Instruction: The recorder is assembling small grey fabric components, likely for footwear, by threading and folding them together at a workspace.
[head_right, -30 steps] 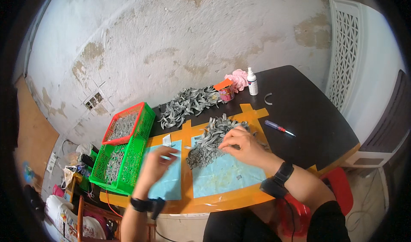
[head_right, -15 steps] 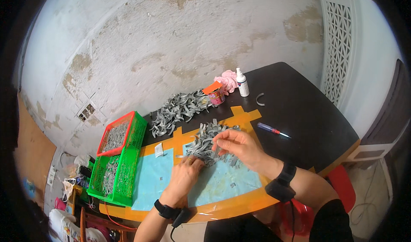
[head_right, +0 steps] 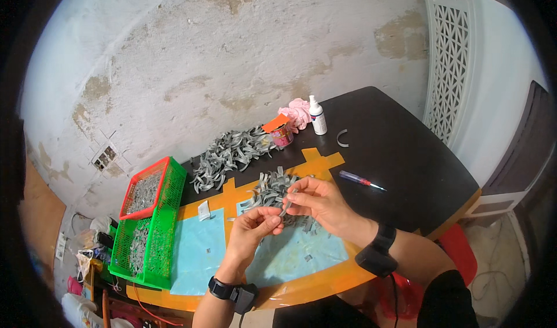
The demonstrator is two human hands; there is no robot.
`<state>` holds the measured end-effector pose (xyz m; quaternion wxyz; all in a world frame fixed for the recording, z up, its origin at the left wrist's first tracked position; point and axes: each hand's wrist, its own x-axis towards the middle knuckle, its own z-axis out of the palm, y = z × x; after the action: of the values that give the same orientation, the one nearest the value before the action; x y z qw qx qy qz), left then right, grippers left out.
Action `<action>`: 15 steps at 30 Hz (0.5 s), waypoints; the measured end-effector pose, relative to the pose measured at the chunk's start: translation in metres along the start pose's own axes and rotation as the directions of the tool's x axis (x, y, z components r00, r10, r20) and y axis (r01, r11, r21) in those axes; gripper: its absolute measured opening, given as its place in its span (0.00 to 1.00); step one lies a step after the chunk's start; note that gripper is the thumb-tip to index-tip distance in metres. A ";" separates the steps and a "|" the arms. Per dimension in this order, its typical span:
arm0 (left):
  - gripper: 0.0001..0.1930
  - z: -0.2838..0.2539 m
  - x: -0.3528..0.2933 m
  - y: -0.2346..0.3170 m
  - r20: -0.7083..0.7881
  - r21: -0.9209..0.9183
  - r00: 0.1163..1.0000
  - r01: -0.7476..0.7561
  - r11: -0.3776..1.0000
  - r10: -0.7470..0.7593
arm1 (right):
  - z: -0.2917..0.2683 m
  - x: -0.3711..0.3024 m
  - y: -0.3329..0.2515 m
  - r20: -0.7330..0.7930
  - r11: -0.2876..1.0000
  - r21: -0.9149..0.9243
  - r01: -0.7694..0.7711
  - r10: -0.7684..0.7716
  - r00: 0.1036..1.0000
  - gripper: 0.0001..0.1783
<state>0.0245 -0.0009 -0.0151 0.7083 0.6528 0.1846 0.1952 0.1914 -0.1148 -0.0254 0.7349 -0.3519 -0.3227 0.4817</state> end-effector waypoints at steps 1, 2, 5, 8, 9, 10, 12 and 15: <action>0.08 0.001 0.000 -0.002 0.001 0.006 1.000 -0.005 1.000 0.005 | 0.000 0.000 0.001 -0.003 1.000 0.002 -0.010 0.010 1.000 0.05; 0.08 0.003 0.000 -0.003 0.002 0.013 1.000 -0.010 1.000 0.010 | -0.001 0.000 0.001 -0.008 1.000 -0.001 -0.012 0.012 1.000 0.05; 0.08 0.006 0.000 -0.003 0.017 0.075 1.000 -0.006 0.997 0.005 | 0.001 -0.002 0.002 -0.014 0.998 0.024 -0.051 0.051 0.999 0.05; 0.09 0.002 -0.001 -0.007 0.021 0.048 1.000 -0.002 0.999 0.001 | 0.004 -0.001 0.001 -0.012 0.997 -0.059 -0.058 0.057 0.998 0.07; 0.09 -0.001 -0.001 -0.008 0.018 0.047 1.000 0.001 0.999 -0.002 | 0.002 0.000 0.002 0.031 0.978 -0.210 -0.008 0.015 0.999 0.07; 0.10 -0.005 0.000 -0.011 0.019 0.104 1.000 0.021 0.994 -0.023 | -0.001 0.000 0.003 0.080 0.934 -0.355 0.048 -0.021 0.997 0.08; 0.11 -0.009 -0.001 -0.013 0.015 0.159 0.999 0.042 0.986 -0.045 | -0.007 0.003 0.011 0.120 0.872 -0.482 0.083 -0.029 0.992 0.08; 0.15 -0.012 -0.001 -0.009 0.045 -0.246 0.982 0.188 0.951 -0.182 | -0.008 0.002 0.014 0.127 0.760 -0.637 0.131 -0.064 0.990 0.09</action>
<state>0.0176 0.0084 -0.0255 0.8018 0.5405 0.2112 0.1424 0.1920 -0.1107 -0.0412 0.5771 -0.5411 -0.5214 0.3198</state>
